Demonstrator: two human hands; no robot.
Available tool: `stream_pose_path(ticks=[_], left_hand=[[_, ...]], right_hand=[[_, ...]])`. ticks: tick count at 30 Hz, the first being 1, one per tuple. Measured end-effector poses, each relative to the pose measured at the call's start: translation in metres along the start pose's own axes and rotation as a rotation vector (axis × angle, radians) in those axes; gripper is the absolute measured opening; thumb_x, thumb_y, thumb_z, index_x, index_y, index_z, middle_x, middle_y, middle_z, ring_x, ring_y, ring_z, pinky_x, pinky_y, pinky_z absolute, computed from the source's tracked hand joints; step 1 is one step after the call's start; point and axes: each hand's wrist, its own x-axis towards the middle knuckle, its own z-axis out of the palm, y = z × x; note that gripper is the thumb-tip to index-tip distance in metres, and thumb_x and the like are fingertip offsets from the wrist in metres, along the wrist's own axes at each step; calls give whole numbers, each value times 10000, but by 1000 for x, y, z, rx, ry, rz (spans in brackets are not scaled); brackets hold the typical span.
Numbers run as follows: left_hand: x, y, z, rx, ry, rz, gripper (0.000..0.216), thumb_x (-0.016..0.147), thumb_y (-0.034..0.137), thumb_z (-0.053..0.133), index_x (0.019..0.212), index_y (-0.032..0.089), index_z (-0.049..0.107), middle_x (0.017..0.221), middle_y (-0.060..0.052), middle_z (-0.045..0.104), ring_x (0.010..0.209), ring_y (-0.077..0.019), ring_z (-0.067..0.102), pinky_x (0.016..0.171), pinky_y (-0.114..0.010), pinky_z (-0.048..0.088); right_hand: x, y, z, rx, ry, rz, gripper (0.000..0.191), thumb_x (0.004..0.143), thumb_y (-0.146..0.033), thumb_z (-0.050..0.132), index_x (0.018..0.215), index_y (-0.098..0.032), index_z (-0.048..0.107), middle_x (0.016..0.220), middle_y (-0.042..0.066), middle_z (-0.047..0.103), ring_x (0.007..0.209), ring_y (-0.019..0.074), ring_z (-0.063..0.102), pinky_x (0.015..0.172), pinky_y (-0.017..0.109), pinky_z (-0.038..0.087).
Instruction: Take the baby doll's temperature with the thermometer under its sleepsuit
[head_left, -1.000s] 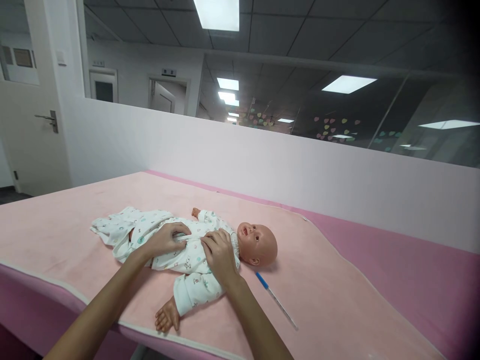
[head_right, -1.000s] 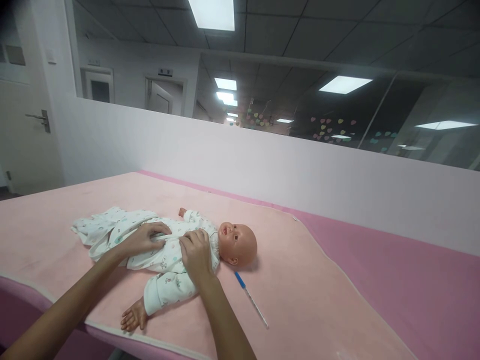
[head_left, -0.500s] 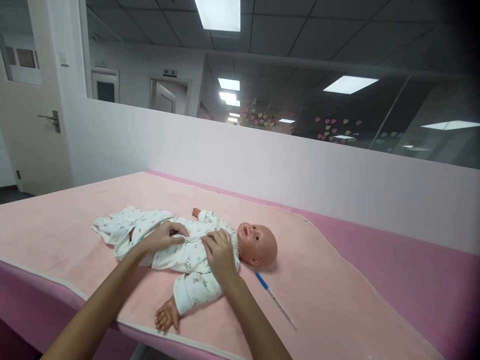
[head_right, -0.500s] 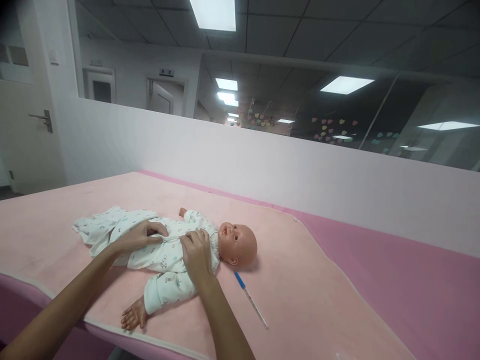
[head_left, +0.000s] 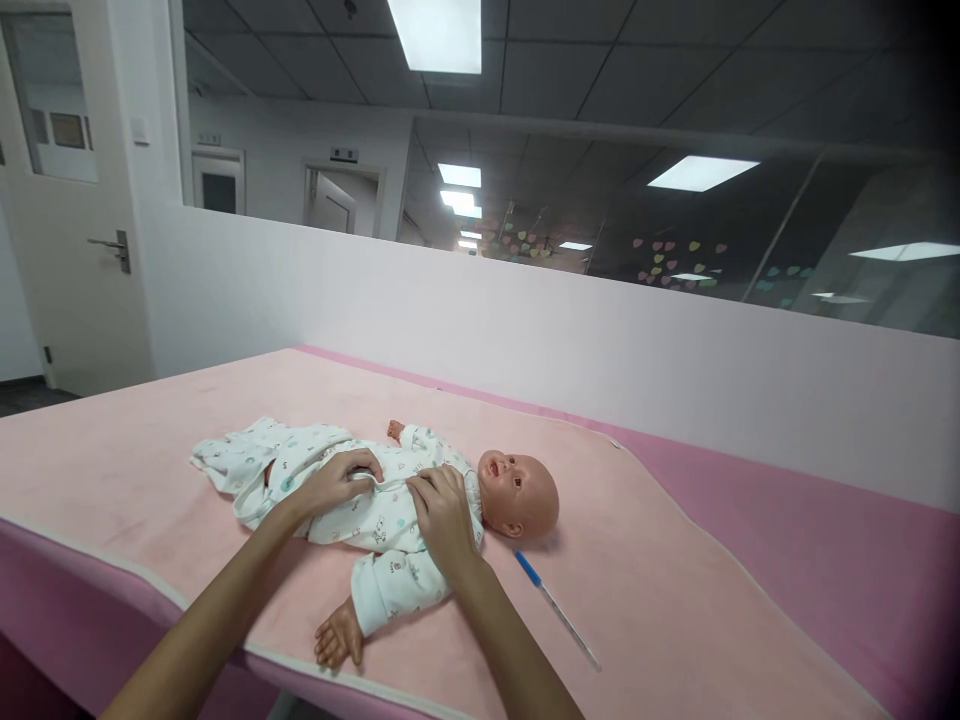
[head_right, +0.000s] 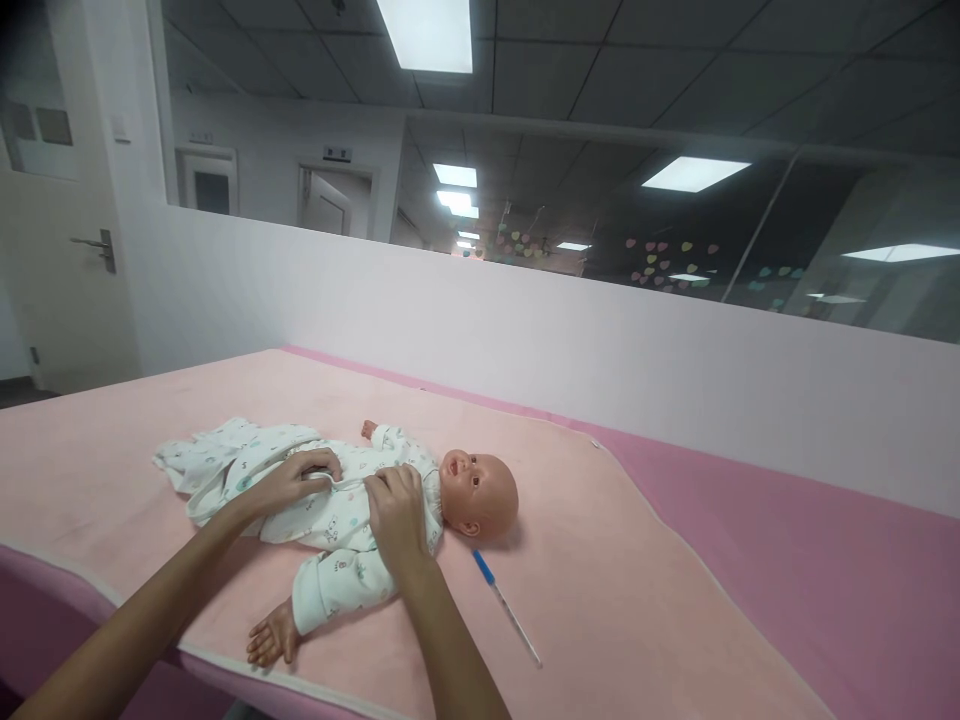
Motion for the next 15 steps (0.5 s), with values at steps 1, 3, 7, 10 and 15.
stream_pose_path(ticks=[1, 3, 7, 10, 15], left_hand=[[0, 0, 0, 10, 6, -2, 177, 673, 179, 431, 756, 181, 588, 841, -10, 579, 785, -159, 528, 709, -252, 395], [0, 0, 1, 25, 12, 5, 175, 682, 173, 425, 754, 179, 583, 831, -9, 568, 776, -158, 522, 705, -254, 390], [-1, 1, 4, 32, 18, 38, 153, 692, 155, 414, 745, 177, 556, 816, -1, 551, 783, -155, 511, 730, -260, 384], [-1, 3, 5, 13, 12, 45, 104, 726, 194, 440, 757, 179, 538, 812, 5, 539, 782, -152, 508, 731, -259, 387], [-1, 5, 8, -36, 34, 9, 145, 771, 313, 480, 743, 178, 522, 788, 2, 535, 769, -156, 510, 727, -269, 401]], right_hand=[[0, 0, 0, 2, 3, 1, 180, 853, -122, 452, 812, -211, 603, 814, 16, 567, 805, 153, 459, 810, 318, 350], [0, 0, 0, 4, 8, 1, 177, 856, -128, 452, 813, -207, 604, 812, 18, 568, 803, 153, 459, 807, 315, 350], [0, 0, 1, 3, 8, 3, 174, 860, -140, 452, 810, -205, 606, 807, 18, 567, 804, 153, 461, 808, 314, 347], [0, 0, 2, 3, 13, 4, 170, 861, -145, 452, 817, -203, 605, 803, 18, 566, 800, 153, 461, 809, 315, 346], [0, 0, 1, -1, 12, 1, 171, 866, -159, 447, 827, -205, 607, 804, 21, 568, 801, 154, 462, 803, 315, 347]])
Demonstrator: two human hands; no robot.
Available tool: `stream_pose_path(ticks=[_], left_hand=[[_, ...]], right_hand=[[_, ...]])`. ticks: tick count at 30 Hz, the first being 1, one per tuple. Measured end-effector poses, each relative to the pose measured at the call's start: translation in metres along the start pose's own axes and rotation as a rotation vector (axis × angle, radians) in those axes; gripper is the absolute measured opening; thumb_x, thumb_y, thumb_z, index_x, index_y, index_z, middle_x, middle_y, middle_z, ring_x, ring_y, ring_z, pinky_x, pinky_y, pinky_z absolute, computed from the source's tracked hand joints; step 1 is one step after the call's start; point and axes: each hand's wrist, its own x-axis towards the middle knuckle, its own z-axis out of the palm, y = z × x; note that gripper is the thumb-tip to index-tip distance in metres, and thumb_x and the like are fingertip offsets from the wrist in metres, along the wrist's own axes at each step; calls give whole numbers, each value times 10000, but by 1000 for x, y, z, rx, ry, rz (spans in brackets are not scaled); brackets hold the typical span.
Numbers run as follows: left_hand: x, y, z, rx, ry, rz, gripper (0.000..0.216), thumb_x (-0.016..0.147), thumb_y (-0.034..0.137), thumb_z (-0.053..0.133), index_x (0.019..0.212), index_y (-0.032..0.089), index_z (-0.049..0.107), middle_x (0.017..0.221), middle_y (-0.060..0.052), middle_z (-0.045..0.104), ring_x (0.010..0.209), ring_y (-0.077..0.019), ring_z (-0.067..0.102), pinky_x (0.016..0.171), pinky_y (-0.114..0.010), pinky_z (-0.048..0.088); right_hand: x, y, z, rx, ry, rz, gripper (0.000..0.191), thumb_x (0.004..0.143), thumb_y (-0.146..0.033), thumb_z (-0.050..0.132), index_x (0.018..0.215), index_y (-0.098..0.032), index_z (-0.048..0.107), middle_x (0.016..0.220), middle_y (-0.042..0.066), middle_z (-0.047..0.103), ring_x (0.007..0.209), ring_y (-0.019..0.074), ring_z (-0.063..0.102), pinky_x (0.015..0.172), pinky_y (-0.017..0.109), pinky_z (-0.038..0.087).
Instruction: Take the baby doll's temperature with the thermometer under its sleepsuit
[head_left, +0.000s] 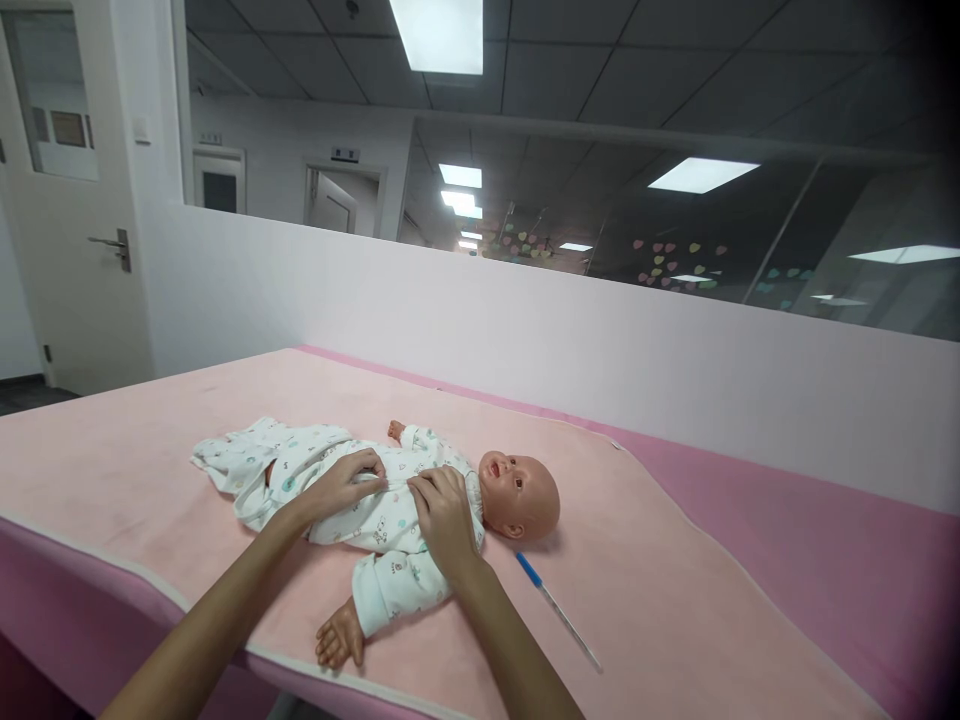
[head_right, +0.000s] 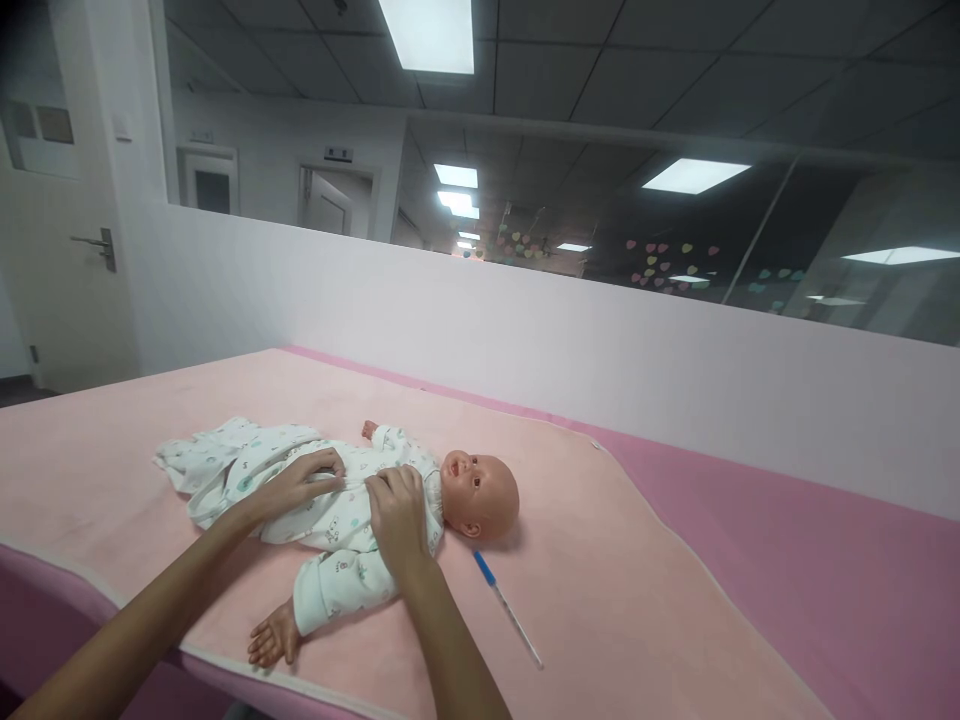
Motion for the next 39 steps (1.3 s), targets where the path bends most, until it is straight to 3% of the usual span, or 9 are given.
stream_pose_path(ticks=[6, 13, 28, 33, 36, 39], left_hand=[[1, -6, -1, -199, 55, -10, 154, 762, 213, 425, 889, 195, 511, 862, -11, 569, 834, -162, 540, 766, -293, 427], [0, -1, -1, 2, 22, 67, 114, 683, 195, 528, 782, 191, 583, 951, -28, 594, 914, -183, 543, 864, -310, 413], [3, -12, 3, -56, 209, -8, 292, 687, 142, 429, 946, 177, 560, 836, -31, 639, 822, -172, 598, 763, -311, 495], [3, -18, 2, 91, 282, 27, 337, 664, 85, 369, 917, 181, 571, 809, -20, 636, 762, -155, 591, 702, -288, 481], [2, -22, 2, 272, 333, 86, 344, 682, 54, 347, 893, 195, 578, 839, -20, 636, 776, -163, 576, 693, -298, 456], [2, -23, 1, 483, 463, 201, 328, 720, 34, 357, 876, 203, 591, 875, -34, 636, 849, -192, 558, 759, -341, 420]], right_hand=[[-1, 1, 1, 11, 9, 25, 171, 864, -153, 447, 823, -203, 605, 805, 22, 566, 807, 155, 462, 796, 313, 348], [-1, 2, 2, 24, 29, 17, 165, 854, -145, 456, 831, -201, 609, 796, 22, 568, 794, 155, 463, 792, 319, 352], [-1, 0, 0, 3, 144, 27, 215, 820, -97, 424, 892, -186, 606, 905, 52, 591, 861, 175, 488, 795, 330, 389], [12, 0, -25, -38, 218, -21, 234, 819, -107, 416, 924, -177, 613, 885, 57, 627, 867, 176, 526, 853, 354, 393], [7, -4, -64, 24, 400, 145, 205, 833, -175, 429, 909, -181, 620, 830, 46, 651, 829, 168, 568, 810, 323, 428], [-29, -3, -105, -4, 580, 588, 241, 815, -318, 469, 918, -169, 628, 886, 80, 660, 820, 197, 601, 714, 302, 465]])
